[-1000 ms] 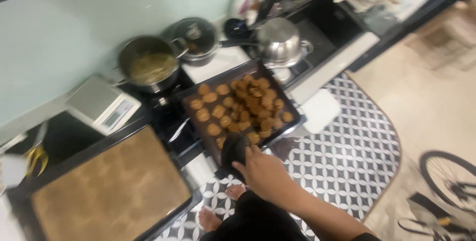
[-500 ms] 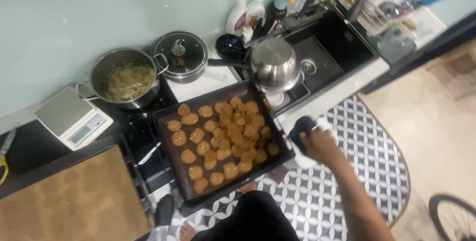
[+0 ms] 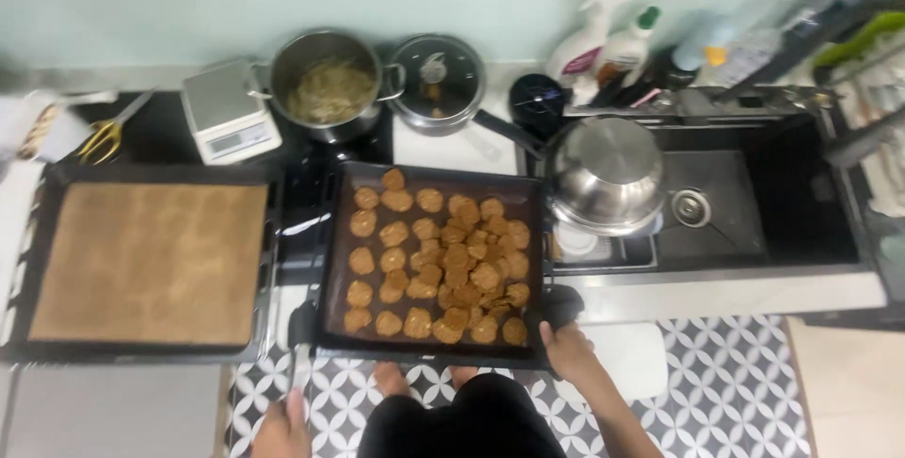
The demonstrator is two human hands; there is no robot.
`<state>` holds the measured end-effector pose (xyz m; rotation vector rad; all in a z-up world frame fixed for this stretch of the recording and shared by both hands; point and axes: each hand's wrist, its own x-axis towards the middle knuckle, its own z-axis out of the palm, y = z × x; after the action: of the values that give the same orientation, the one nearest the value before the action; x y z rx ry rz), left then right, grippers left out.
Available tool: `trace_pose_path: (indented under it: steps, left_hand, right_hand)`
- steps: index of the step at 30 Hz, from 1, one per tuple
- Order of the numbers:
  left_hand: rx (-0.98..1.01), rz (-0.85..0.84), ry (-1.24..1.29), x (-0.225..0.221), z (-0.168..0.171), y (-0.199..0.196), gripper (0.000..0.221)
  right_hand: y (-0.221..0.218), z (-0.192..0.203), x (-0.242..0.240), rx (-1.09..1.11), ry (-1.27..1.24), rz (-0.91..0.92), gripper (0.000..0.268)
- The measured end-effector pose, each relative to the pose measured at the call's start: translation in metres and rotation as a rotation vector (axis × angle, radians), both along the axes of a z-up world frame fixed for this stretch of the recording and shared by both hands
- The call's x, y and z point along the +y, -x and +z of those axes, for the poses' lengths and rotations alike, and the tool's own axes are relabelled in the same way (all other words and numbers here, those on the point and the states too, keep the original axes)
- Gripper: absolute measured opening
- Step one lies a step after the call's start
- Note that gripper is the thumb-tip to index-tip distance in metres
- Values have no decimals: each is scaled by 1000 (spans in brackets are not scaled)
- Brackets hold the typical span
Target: Transferring baked cookies from a baking sheet with parchment paper to another baking tray using hands and tongs.
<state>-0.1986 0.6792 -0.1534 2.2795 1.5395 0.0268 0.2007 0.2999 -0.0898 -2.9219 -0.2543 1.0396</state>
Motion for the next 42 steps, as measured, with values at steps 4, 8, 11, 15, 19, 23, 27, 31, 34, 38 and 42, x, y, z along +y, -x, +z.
trace_pose_path:
  steps: [4, 8, 11, 15, 19, 23, 27, 31, 34, 38, 42]
  left_hand:
    - [-224, -7, 50, -8, 92, -60, 49]
    - [-233, 155, 303, -9, 116, -68, 51]
    - [-321, 180, 390, -12, 115, -55, 52]
    - [-500, 454, 689, -42, 61, -26, 56]
    - [-711, 593, 858, -77, -12, 8, 55]
    - [-666, 589, 989, -86, -42, 31, 58]
    - [-605, 452, 1113, -99, -98, 73, 62]
    - [-588, 301, 1205, -118, -131, 90, 61]
    - [-606, 262, 1183, -124, -143, 79, 61]
    - [-605, 194, 1165, -111, -147, 67, 61]
    - [-696, 218, 1118, -130, -144, 81, 58]
  right_hand:
    - [6, 55, 11, 207, -550, -618, 62]
    - [8, 26, -19, 311, -780, -815, 75]
    - [18, 16, -37, 391, -901, -810, 88]
    - [10, 4, -65, 380, -839, -763, 93]
    - [20, 48, -71, 522, -833, -807, 69]
    - [29, 77, -73, 585, -797, -826, 62]
    - [43, 90, -75, 502, -832, -884, 52]
    - [55, 86, -91, 453, -1016, -797, 45]
    - [59, 80, -99, 274, -915, -794, 45]
    - [80, 103, -108, 340, -965, -901, 46]
    - [100, 51, -145, 279, -808, -912, 57]
